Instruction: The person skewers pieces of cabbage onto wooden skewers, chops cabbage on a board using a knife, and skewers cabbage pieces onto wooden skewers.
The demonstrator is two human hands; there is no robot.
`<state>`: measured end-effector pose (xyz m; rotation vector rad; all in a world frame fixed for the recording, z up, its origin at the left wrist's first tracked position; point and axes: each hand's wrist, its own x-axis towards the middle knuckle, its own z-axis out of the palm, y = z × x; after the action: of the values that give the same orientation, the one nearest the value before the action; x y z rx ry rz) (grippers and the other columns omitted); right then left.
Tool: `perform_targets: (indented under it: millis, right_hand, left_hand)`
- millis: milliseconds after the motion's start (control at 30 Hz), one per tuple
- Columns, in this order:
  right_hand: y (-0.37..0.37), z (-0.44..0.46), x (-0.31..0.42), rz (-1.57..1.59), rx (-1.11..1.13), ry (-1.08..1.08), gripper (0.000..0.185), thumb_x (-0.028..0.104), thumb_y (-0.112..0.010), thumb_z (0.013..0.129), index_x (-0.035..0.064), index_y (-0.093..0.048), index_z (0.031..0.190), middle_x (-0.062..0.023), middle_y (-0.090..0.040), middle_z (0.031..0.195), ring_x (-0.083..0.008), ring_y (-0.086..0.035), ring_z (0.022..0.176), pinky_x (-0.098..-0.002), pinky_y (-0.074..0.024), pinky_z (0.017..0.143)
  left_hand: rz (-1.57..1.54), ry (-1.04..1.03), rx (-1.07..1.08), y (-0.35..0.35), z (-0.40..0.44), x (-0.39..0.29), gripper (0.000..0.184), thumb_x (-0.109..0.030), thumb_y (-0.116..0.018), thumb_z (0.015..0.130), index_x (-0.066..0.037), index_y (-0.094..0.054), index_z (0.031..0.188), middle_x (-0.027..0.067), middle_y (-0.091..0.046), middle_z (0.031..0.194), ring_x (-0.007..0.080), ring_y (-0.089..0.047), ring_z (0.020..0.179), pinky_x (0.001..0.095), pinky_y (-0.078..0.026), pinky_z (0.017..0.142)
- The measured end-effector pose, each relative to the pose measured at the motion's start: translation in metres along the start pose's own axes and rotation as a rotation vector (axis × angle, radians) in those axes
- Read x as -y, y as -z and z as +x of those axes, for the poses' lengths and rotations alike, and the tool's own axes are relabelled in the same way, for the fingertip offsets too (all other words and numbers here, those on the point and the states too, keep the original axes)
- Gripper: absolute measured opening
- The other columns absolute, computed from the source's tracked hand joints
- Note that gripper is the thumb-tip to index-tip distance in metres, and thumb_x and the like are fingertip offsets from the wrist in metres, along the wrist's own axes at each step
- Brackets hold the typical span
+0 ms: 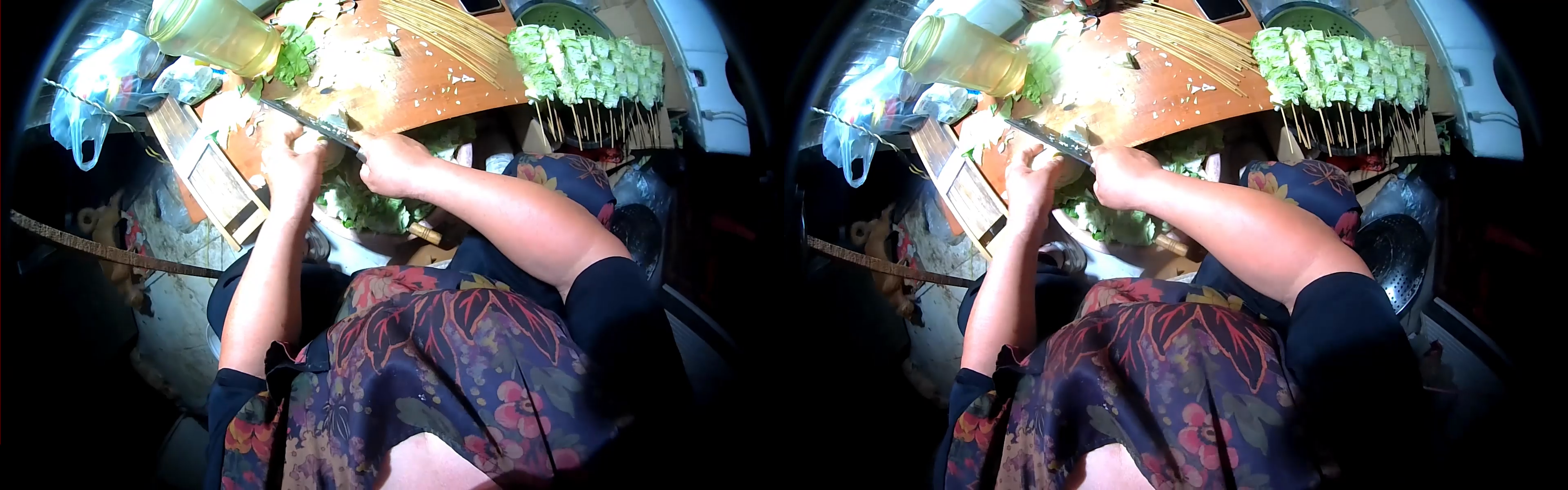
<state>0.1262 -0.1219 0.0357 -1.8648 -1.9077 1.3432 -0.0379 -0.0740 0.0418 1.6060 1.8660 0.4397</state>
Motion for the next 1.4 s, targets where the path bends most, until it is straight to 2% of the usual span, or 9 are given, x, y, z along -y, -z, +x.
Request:
perform_targets:
  millis: [67, 167, 300, 700, 867, 1000, 1133, 1267, 1400]
  right_hand:
    - [0.001, -0.007, 0.002, 0.001, -0.022, 0.011, 0.043, 0.015, -0.051, 0.078, 0.0024, -0.052, 0.120, -0.0225, -0.064, 0.090, -0.0371, -0.063, 0.085, -0.0438, -0.0503, 0.078]
    - [0.018, -0.020, 0.015, 0.036, -0.121, 0.146, 0.044, 0.018, -0.052, 0.078, 0.0116, -0.053, 0.121, -0.0200, -0.065, 0.086, -0.0379, -0.063, 0.082, -0.0455, -0.0504, 0.076]
    - [0.044, -0.023, 0.017, -0.060, -0.207, 0.160, 0.038, 0.018, -0.052, 0.078, 0.0115, -0.054, 0.116, -0.0200, -0.065, 0.086, -0.0374, -0.064, 0.083, -0.0467, -0.0512, 0.077]
    - [0.067, -0.038, -0.032, -0.369, 0.109, 0.046, 0.047, 0.010, -0.054, 0.072, 0.0094, -0.061, 0.119, -0.0200, -0.067, 0.090, -0.0339, -0.065, 0.087, -0.0429, -0.0509, 0.079]
    - [0.078, -0.051, -0.050, -0.372, 0.235, 0.246, 0.046, 0.014, -0.059, 0.067, 0.0123, -0.063, 0.114, -0.0166, -0.066, 0.084, -0.0336, -0.064, 0.079, -0.0425, -0.0509, 0.073]
    - [0.086, -0.053, -0.045, -0.191, 0.008, 0.263, 0.042, 0.020, -0.059, 0.071, 0.0126, -0.062, 0.113, -0.0169, -0.067, 0.087, -0.0347, -0.065, 0.084, -0.0421, -0.0521, 0.077]
    - [0.074, -0.042, -0.045, -0.253, -0.314, 0.212, 0.048, 0.023, -0.053, 0.076, 0.0105, -0.053, 0.122, -0.0188, -0.066, 0.090, -0.0364, -0.064, 0.086, -0.0449, -0.0512, 0.078]
    - [0.063, -0.026, -0.055, -0.413, -0.336, 0.030, 0.047, 0.019, -0.052, 0.079, 0.0102, -0.049, 0.125, -0.0191, -0.064, 0.096, -0.0345, -0.063, 0.089, -0.0438, -0.0507, 0.081]
    - [0.054, -0.015, -0.076, -0.481, -0.304, -0.044, 0.048, 0.013, -0.051, 0.082, 0.0116, -0.043, 0.129, -0.0171, -0.062, 0.101, -0.0342, -0.062, 0.094, -0.0435, -0.0499, 0.083]
  left_hand:
    - [-0.284, 0.159, 0.017, 0.013, -0.002, -0.006, 0.042, -0.006, -0.068, 0.078, 0.001, -0.056, 0.117, 0.0107, -0.064, 0.102, 0.0158, -0.063, 0.086, 0.0273, -0.051, 0.074]
    - [-0.276, 0.055, -0.136, 0.014, 0.028, 0.036, 0.042, -0.004, -0.066, 0.080, -0.003, -0.054, 0.120, 0.0099, -0.064, 0.100, 0.0154, -0.062, 0.085, 0.0246, -0.050, 0.063]
    - [-0.440, 0.115, -0.170, 0.023, 0.032, 0.030, 0.045, -0.005, -0.068, 0.079, -0.002, -0.053, 0.121, 0.0111, -0.063, 0.100, 0.0151, -0.060, 0.083, 0.0264, -0.050, 0.066]
    - [0.033, 0.262, -0.063, 0.040, 0.040, 0.062, 0.038, -0.018, -0.066, 0.074, 0.003, -0.059, 0.105, 0.0186, -0.064, 0.095, 0.0252, -0.063, 0.083, 0.0342, -0.049, 0.079]
    - [-0.264, 0.489, 0.076, 0.049, 0.038, 0.057, 0.051, -0.042, -0.066, 0.080, 0.005, -0.058, 0.098, 0.0144, -0.062, 0.083, 0.0238, -0.063, 0.069, 0.0372, -0.052, 0.061]
    - [-0.123, 0.513, 0.115, 0.050, 0.037, 0.060, 0.064, -0.057, -0.064, 0.079, 0.002, -0.055, 0.103, 0.0087, -0.059, 0.078, 0.0164, -0.057, 0.059, 0.0333, -0.049, 0.053]
    - [-0.142, 0.537, 0.069, 0.044, 0.045, 0.065, 0.063, -0.052, -0.069, 0.077, 0.001, -0.055, 0.109, 0.0083, -0.060, 0.082, 0.0169, -0.058, 0.059, 0.0317, -0.049, 0.050]
    - [-0.232, 0.337, -0.151, 0.025, 0.060, 0.087, 0.059, -0.045, -0.072, 0.074, -0.001, -0.056, 0.110, 0.0076, -0.060, 0.087, 0.0174, -0.057, 0.059, 0.0327, -0.050, 0.051]
    - [-0.517, 0.458, 0.151, 0.039, 0.045, 0.050, 0.052, -0.034, -0.073, 0.073, -0.004, -0.056, 0.112, 0.0079, -0.061, 0.093, 0.0190, -0.060, 0.072, 0.0332, -0.052, 0.057]
